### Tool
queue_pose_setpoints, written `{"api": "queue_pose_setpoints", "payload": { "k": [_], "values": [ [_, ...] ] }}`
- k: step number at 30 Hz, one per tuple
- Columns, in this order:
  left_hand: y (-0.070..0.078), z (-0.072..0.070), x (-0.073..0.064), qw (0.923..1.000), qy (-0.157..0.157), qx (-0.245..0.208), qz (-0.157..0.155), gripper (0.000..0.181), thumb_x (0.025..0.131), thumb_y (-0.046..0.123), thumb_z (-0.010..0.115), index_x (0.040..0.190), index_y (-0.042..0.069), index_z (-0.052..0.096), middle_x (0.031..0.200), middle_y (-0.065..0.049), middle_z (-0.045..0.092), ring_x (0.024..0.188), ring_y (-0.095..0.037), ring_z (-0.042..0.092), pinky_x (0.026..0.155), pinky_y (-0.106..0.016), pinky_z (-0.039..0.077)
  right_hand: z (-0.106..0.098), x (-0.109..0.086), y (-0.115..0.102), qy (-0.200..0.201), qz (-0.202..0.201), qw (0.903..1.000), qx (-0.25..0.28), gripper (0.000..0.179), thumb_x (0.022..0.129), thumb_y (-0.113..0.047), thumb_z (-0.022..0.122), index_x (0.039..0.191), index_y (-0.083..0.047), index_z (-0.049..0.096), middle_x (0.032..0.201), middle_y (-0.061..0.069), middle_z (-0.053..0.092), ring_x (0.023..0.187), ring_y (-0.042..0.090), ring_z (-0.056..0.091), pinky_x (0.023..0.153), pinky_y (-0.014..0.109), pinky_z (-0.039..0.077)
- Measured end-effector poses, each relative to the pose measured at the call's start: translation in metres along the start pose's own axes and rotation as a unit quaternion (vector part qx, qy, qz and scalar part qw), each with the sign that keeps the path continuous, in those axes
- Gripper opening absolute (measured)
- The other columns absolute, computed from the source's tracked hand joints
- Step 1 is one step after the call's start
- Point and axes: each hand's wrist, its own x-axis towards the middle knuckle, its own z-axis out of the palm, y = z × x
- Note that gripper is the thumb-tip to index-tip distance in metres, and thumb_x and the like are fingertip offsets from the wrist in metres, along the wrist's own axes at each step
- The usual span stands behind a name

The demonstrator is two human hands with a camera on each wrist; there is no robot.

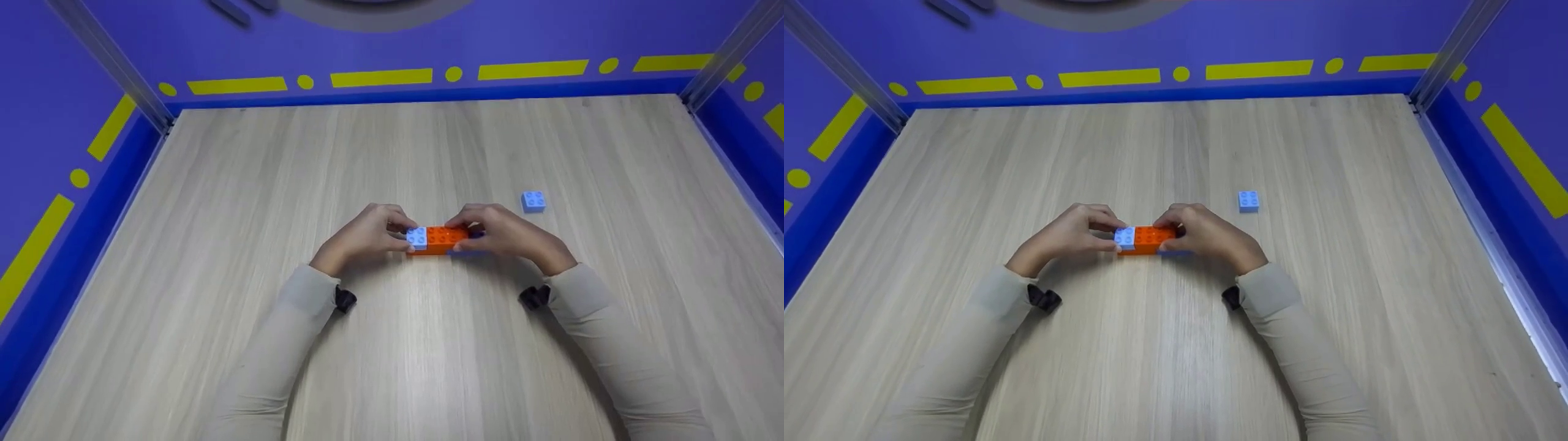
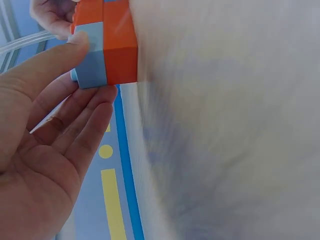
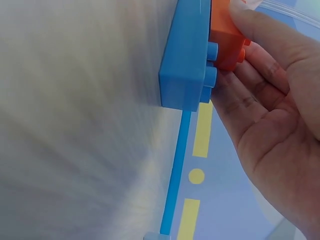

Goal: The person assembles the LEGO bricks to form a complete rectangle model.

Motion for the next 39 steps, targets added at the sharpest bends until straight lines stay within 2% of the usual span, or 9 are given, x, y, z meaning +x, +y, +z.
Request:
{"api": "queue_pose_setpoints", "payload": {
  "k": [7, 13, 25, 33, 39],
  "values": [
    [-0.003, 0.002, -0.002, 0.9995, 0.006, -0.032, 0.000, 0.035, 0.079, 0.009, 0.078, 0.112, 0.005, 0.071, 0.107, -0.006, 0.065, 0.100, -0.018, 0.065, 0.092, -0.027, 0.052, -0.002, 0.001, -0.001, -0.011, -0.004, 0.9999, 0.004, 0.036, 0.084, -0.020, 0.075, 0.117, -0.008, 0.068, 0.111, 0.006, 0.065, 0.102, 0.021, 0.063, 0.090, 0.038, 0.054],
    [-0.005, 0.004, -0.004, 0.9992, 0.017, -0.037, 0.004, 0.034, 0.080, 0.010, 0.077, 0.113, 0.006, 0.070, 0.109, -0.006, 0.065, 0.098, -0.017, 0.061, 0.093, -0.029, 0.051, -0.004, 0.002, -0.003, -0.017, -0.011, 0.9998, -0.009, 0.036, 0.084, -0.019, 0.074, 0.118, -0.007, 0.067, 0.112, 0.007, 0.066, 0.103, 0.022, 0.063, 0.091, 0.039, 0.054],
    [-0.005, 0.008, -0.007, 0.9983, 0.026, -0.052, -0.007, 0.037, 0.081, 0.012, 0.077, 0.116, 0.007, 0.069, 0.112, -0.006, 0.064, 0.102, -0.018, 0.060, 0.095, -0.030, 0.051, -0.008, 0.002, -0.006, -0.035, -0.016, 0.9985, -0.038, 0.039, 0.084, -0.018, 0.075, 0.120, -0.007, 0.066, 0.115, 0.008, 0.066, 0.107, 0.024, 0.064, 0.093, 0.041, 0.052],
    [-0.002, 0.008, -0.006, 0.9973, 0.032, -0.064, -0.019, 0.036, 0.081, 0.010, 0.076, 0.117, 0.008, 0.069, 0.111, -0.004, 0.064, 0.101, -0.015, 0.059, 0.094, -0.026, 0.051, -0.013, 0.001, -0.006, -0.025, -0.036, 0.9974, -0.057, 0.039, 0.085, -0.018, 0.074, 0.121, -0.005, 0.066, 0.114, 0.009, 0.067, 0.105, 0.024, 0.064, 0.092, 0.042, 0.053],
    [-0.003, 0.009, -0.008, 0.9968, 0.034, -0.064, -0.034, 0.038, 0.081, 0.011, 0.076, 0.118, 0.008, 0.069, 0.111, -0.004, 0.064, 0.103, -0.016, 0.059, 0.095, -0.029, 0.051, -0.015, -0.001, -0.004, -0.018, -0.029, 0.9978, -0.056, 0.040, 0.086, -0.019, 0.072, 0.122, -0.004, 0.065, 0.116, 0.011, 0.067, 0.105, 0.025, 0.064, 0.091, 0.042, 0.053]
  ]
}}
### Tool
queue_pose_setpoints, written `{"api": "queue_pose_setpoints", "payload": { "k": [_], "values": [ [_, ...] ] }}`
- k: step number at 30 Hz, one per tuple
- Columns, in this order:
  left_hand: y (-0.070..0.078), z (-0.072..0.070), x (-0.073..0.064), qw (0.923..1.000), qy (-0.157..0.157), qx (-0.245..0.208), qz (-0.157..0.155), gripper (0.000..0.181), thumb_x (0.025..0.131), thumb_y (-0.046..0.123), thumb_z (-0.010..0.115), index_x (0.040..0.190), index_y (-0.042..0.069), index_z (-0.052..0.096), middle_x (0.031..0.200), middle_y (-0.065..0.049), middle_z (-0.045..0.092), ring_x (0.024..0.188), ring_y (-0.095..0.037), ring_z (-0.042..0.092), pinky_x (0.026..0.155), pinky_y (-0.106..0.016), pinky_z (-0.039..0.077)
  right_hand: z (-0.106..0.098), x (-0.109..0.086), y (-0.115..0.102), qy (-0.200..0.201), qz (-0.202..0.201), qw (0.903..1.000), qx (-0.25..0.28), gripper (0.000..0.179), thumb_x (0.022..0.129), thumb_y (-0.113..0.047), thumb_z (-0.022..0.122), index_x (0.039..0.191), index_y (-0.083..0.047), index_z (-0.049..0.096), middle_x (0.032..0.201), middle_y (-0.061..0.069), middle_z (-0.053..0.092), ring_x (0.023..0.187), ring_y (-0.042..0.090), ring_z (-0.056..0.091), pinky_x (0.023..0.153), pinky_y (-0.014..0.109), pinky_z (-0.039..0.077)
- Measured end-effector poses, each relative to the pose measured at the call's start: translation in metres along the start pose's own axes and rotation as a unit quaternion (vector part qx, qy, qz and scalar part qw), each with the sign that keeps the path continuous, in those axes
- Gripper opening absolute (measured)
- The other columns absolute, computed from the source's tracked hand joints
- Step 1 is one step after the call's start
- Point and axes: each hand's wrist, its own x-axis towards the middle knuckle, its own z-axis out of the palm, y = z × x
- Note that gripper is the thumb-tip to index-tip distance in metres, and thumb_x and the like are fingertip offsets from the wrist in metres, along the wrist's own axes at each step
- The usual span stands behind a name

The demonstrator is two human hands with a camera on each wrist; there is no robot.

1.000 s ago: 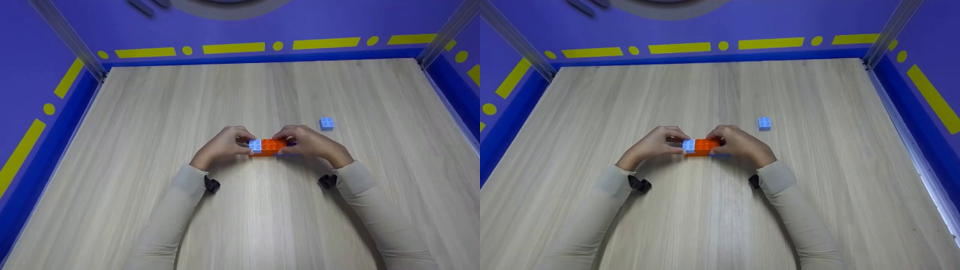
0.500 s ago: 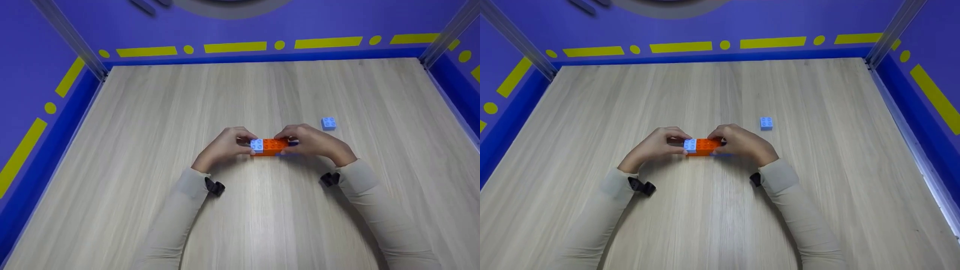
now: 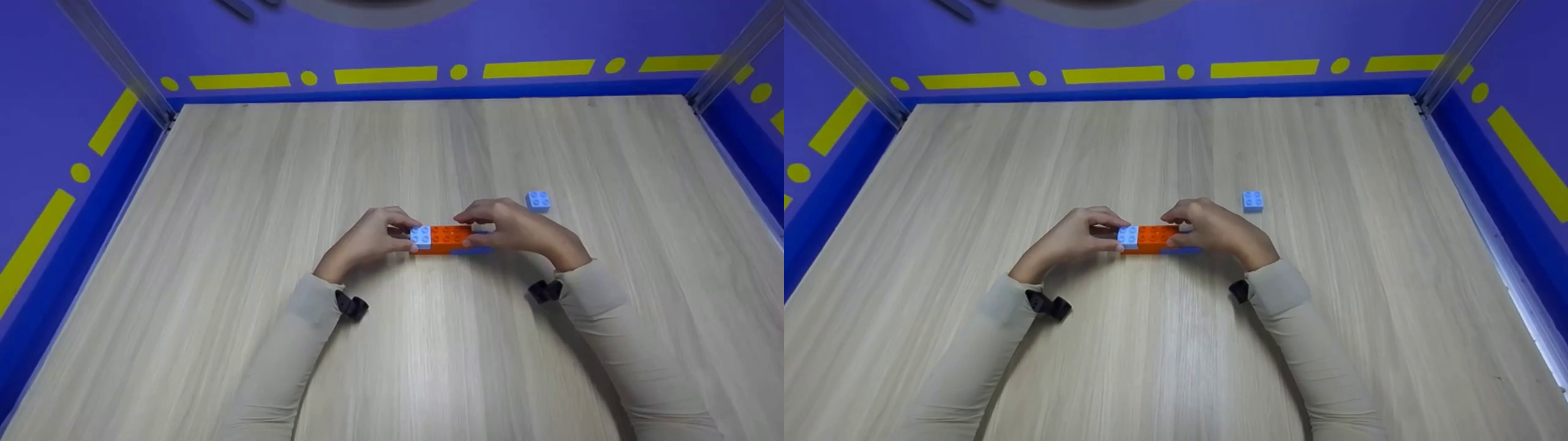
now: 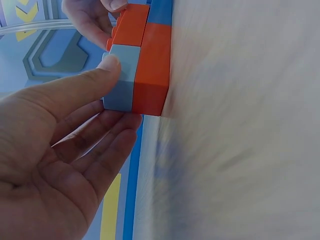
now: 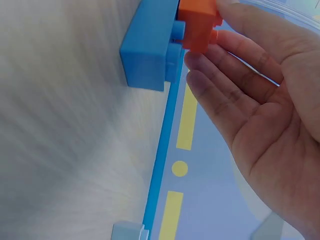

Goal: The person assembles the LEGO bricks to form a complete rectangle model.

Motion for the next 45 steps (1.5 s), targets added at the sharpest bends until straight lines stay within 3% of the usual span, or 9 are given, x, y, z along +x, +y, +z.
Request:
{"api": "queue_pose_setpoints", "payload": {
  "k": [6, 18, 29, 45],
  "values": [
    [-0.001, 0.001, -0.001, 1.0000, 0.001, -0.005, -0.004, 0.038, 0.081, 0.011, 0.076, 0.118, 0.008, 0.069, 0.111, -0.004, 0.064, 0.103, -0.018, 0.059, 0.096, -0.031, 0.051, -0.005, -0.004, 0.004, 0.009, 0.002, 1.0000, -0.001, 0.039, 0.087, -0.016, 0.071, 0.122, -0.001, 0.064, 0.119, 0.015, 0.066, 0.109, 0.029, 0.062, 0.092, 0.045, 0.052],
    [-0.003, 0.001, 0.001, 0.9999, 0.000, -0.007, 0.011, 0.039, 0.080, 0.009, 0.076, 0.118, 0.007, 0.069, 0.112, -0.005, 0.065, 0.103, -0.016, 0.060, 0.094, -0.026, 0.051, -0.016, -0.012, 0.015, 0.027, 0.050, 0.9984, -0.001, 0.041, 0.088, -0.019, 0.070, 0.125, -0.003, 0.063, 0.126, 0.012, 0.063, 0.120, 0.031, 0.056, 0.100, 0.049, 0.046],
    [-0.002, 0.001, 0.000, 0.9997, 0.009, 0.003, 0.025, 0.037, 0.080, 0.009, 0.077, 0.116, 0.007, 0.070, 0.110, -0.004, 0.065, 0.100, -0.014, 0.061, 0.092, -0.027, 0.052, -0.027, -0.018, 0.029, 0.071, 0.040, 0.9963, -0.026, 0.038, 0.086, -0.014, 0.071, 0.122, -0.001, 0.064, 0.122, 0.016, 0.064, 0.116, 0.034, 0.057, 0.099, 0.051, 0.045],
    [-0.001, 0.002, 0.001, 0.9991, 0.006, 0.017, 0.037, 0.036, 0.082, 0.005, 0.074, 0.118, 0.004, 0.068, 0.113, -0.009, 0.066, 0.101, -0.017, 0.060, 0.092, -0.026, 0.052, -0.042, -0.032, 0.049, 0.075, 0.076, 0.9934, -0.040, 0.039, 0.087, -0.010, 0.069, 0.124, 0.001, 0.061, 0.127, 0.020, 0.060, 0.121, 0.039, 0.051, 0.103, 0.054, 0.040]
  ]
}}
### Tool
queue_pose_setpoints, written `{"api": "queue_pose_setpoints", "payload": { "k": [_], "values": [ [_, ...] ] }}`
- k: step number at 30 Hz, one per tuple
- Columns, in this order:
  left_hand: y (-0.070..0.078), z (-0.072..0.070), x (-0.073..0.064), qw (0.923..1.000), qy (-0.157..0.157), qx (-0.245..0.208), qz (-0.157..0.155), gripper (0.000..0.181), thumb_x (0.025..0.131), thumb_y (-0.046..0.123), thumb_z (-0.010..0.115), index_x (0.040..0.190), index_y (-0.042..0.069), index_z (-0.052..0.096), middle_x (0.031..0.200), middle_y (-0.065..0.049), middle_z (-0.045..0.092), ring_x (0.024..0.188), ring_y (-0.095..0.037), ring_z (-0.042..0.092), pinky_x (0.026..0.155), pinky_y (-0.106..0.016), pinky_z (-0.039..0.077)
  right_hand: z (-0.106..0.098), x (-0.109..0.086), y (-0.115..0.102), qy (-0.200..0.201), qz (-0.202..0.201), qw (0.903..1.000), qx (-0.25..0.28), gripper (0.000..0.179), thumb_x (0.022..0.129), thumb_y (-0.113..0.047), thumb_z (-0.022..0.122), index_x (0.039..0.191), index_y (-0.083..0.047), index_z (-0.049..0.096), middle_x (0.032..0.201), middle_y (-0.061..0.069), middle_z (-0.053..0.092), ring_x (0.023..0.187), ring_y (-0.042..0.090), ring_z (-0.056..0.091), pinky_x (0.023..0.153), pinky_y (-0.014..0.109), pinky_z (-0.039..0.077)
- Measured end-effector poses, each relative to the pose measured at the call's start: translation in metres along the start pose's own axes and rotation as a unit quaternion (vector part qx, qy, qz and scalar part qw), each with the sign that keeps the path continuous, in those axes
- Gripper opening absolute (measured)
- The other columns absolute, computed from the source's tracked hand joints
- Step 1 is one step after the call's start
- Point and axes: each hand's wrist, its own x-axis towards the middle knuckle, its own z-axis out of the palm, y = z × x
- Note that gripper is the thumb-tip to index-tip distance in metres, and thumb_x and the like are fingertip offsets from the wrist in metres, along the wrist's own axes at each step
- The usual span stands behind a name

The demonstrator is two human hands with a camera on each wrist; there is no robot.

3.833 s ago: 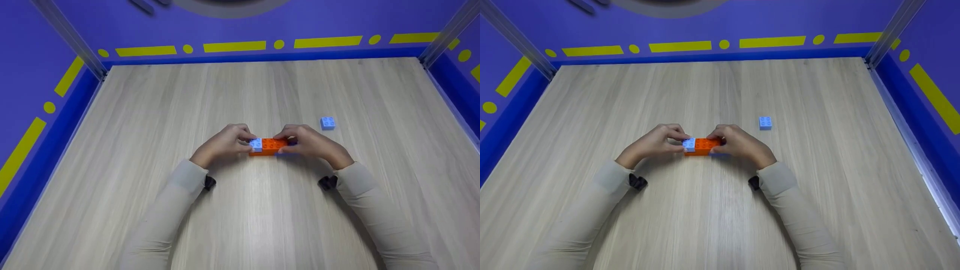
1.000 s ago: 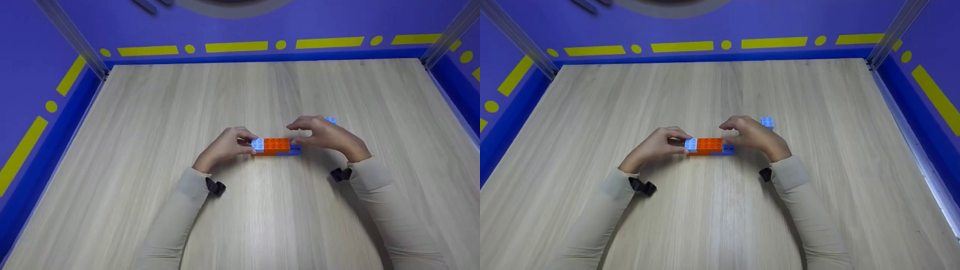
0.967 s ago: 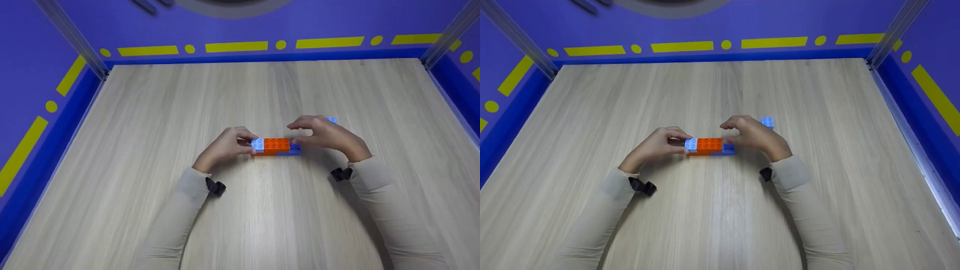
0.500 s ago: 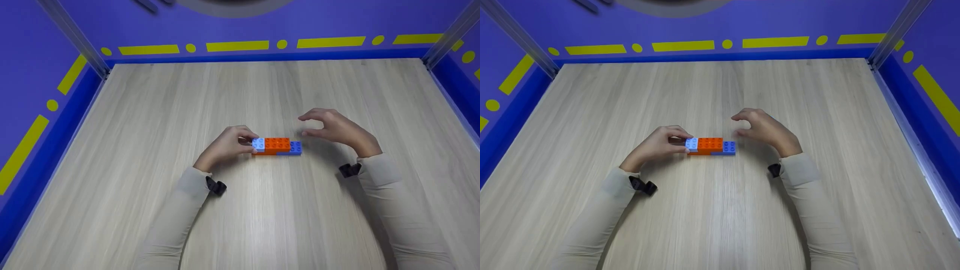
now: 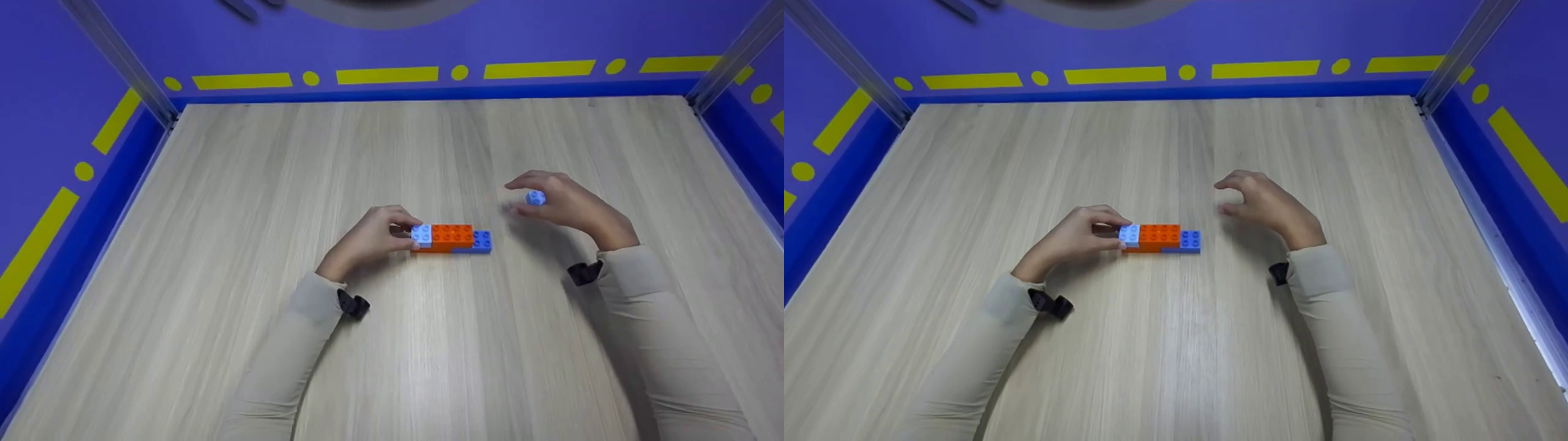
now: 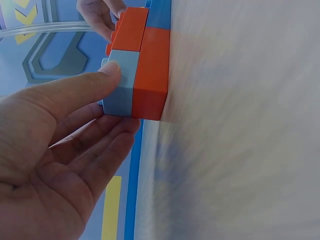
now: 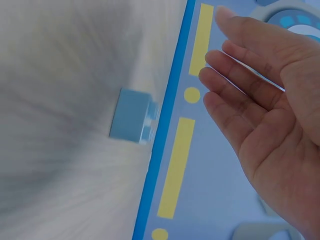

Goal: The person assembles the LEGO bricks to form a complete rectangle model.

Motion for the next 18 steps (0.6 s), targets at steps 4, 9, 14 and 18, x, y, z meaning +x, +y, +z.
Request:
{"api": "queue_pose_setpoints", "payload": {
  "k": [4, 9, 14, 18],
  "values": [
    [0.000, 0.000, -0.001, 1.0000, 0.001, -0.001, -0.006, 0.036, 0.082, 0.006, 0.074, 0.118, 0.005, 0.068, 0.112, -0.007, 0.066, 0.100, -0.016, 0.060, 0.091, -0.025, 0.052, -0.002, -0.002, 0.006, -0.004, 0.008, 1.0000, 0.003, 0.040, 0.087, -0.009, 0.068, 0.125, 0.002, 0.060, 0.128, 0.021, 0.059, 0.123, 0.040, 0.050, 0.103, 0.055, 0.039],
    [0.002, 0.001, -0.001, 0.9999, 0.003, -0.006, -0.015, 0.035, 0.082, 0.006, 0.074, 0.117, 0.005, 0.069, 0.112, -0.006, 0.066, 0.099, -0.015, 0.059, 0.091, -0.024, 0.052, -0.004, -0.004, 0.011, -0.009, 0.029, 0.9995, -0.001, 0.042, 0.087, -0.009, 0.069, 0.126, 0.001, 0.059, 0.130, 0.020, 0.057, 0.125, 0.039, 0.048, 0.104, 0.055, 0.038],
    [0.003, 0.001, -0.002, 0.9997, 0.004, -0.010, -0.021, 0.035, 0.082, 0.005, 0.072, 0.117, 0.005, 0.069, 0.112, -0.006, 0.066, 0.100, -0.015, 0.060, 0.091, -0.024, 0.052, -0.007, -0.006, 0.013, -0.024, 0.059, 0.9979, -0.008, 0.044, 0.087, -0.009, 0.068, 0.130, 0.000, 0.057, 0.134, 0.020, 0.054, 0.129, 0.039, 0.045, 0.105, 0.056, 0.037],
    [0.004, 0.001, -0.002, 0.9998, 0.003, -0.008, -0.019, 0.035, 0.083, 0.004, 0.072, 0.118, 0.005, 0.068, 0.113, -0.006, 0.065, 0.101, -0.015, 0.060, 0.092, -0.024, 0.052, -0.008, -0.007, 0.016, -0.032, 0.069, 0.9971, -0.008, 0.045, 0.088, -0.009, 0.067, 0.131, 0.000, 0.056, 0.135, 0.021, 0.053, 0.129, 0.040, 0.044, 0.105, 0.057, 0.036]
  ]
}}
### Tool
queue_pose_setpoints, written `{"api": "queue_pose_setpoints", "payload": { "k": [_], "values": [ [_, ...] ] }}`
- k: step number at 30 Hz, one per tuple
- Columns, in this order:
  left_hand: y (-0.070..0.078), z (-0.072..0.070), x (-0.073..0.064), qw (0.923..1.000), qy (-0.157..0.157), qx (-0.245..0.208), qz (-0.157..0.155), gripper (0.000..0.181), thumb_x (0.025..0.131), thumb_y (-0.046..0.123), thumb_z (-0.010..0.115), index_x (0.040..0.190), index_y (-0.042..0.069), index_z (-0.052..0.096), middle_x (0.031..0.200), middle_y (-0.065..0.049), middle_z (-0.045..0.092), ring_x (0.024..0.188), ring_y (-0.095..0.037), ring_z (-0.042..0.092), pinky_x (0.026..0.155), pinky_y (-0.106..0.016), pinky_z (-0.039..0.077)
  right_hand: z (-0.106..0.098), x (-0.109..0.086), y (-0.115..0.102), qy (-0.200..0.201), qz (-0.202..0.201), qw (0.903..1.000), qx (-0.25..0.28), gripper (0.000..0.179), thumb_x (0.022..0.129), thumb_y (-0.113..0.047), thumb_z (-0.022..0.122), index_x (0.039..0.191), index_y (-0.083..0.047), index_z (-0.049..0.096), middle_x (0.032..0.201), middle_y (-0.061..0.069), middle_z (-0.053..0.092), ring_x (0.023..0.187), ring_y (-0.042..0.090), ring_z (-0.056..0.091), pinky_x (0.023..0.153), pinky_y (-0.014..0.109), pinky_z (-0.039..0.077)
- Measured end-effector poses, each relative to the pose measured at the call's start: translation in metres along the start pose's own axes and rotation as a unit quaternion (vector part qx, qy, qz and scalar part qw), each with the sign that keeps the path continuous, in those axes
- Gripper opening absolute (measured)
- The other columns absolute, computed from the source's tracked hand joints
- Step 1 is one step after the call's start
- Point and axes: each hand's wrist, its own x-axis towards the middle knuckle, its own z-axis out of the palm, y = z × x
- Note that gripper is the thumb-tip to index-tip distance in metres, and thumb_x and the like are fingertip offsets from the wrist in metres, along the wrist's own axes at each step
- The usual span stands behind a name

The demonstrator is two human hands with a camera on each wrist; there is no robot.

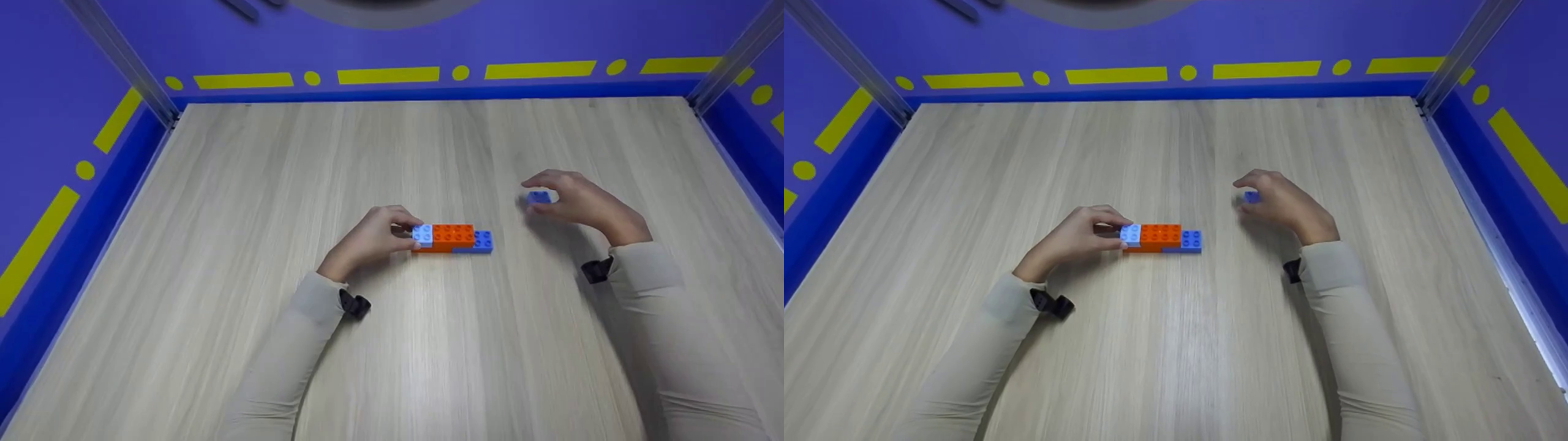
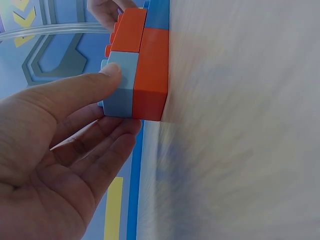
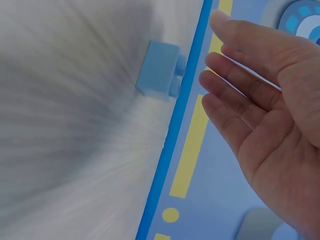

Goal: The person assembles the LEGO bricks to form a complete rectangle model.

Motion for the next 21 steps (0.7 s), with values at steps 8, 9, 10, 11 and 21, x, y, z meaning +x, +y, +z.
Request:
{"api": "queue_pose_setpoints", "payload": {
  "k": [8, 9, 10, 11, 21],
  "values": [
    [-0.002, 0.000, 0.001, 1.0000, 0.001, 0.000, -0.003, 0.035, 0.083, 0.004, 0.070, 0.118, 0.006, 0.069, 0.112, -0.005, 0.065, 0.101, -0.014, 0.059, 0.093, -0.025, 0.051, -0.001, 0.000, 0.008, -0.009, 0.002, 0.9999, -0.006, 0.045, 0.088, -0.006, 0.066, 0.131, 0.002, 0.056, 0.136, 0.023, 0.052, 0.129, 0.042, 0.042, 0.104, 0.058, 0.037],
    [-0.002, 0.001, 0.001, 1.0000, 0.001, -0.001, -0.003, 0.035, 0.083, 0.004, 0.070, 0.118, 0.006, 0.069, 0.112, -0.005, 0.065, 0.101, -0.014, 0.059, 0.093, -0.026, 0.051, -0.001, 0.000, 0.009, -0.010, 0.004, 0.9999, -0.006, 0.045, 0.088, -0.006, 0.065, 0.131, 0.002, 0.055, 0.136, 0.023, 0.051, 0.130, 0.042, 0.042, 0.104, 0.058, 0.037],
    [-0.002, 0.001, 0.000, 1.0000, 0.001, -0.001, -0.003, 0.034, 0.083, 0.004, 0.070, 0.118, 0.006, 0.069, 0.112, -0.005, 0.065, 0.101, -0.015, 0.059, 0.093, -0.026, 0.051, -0.001, 0.000, 0.010, -0.011, 0.005, 0.9999, -0.006, 0.045, 0.088, -0.005, 0.065, 0.131, 0.002, 0.055, 0.137, 0.023, 0.051, 0.130, 0.042, 0.042, 0.104, 0.058, 0.037],
    [-0.002, 0.001, 0.000, 1.0000, 0.001, -0.002, -0.003, 0.034, 0.083, 0.004, 0.070, 0.118, 0.006, 0.069, 0.112, -0.005, 0.065, 0.101, -0.015, 0.059, 0.093, -0.027, 0.051, -0.001, 0.000, 0.011, -0.012, 0.006, 0.9999, -0.007, 0.044, 0.088, -0.005, 0.065, 0.130, 0.002, 0.055, 0.136, 0.023, 0.051, 0.129, 0.042, 0.042, 0.104, 0.058, 0.036],
    [-0.001, 0.001, 0.001, 1.0000, 0.003, -0.004, 0.001, 0.036, 0.083, 0.004, 0.071, 0.118, 0.005, 0.068, 0.111, -0.006, 0.065, 0.101, -0.016, 0.059, 0.094, -0.030, 0.052, 0.000, 0.002, 0.015, -0.031, 0.041, 0.9986, 0.011, 0.045, 0.090, -0.006, 0.063, 0.133, 0.002, 0.053, 0.140, 0.024, 0.048, 0.132, 0.044, 0.039, 0.106, 0.059, 0.033]
  ]
}}
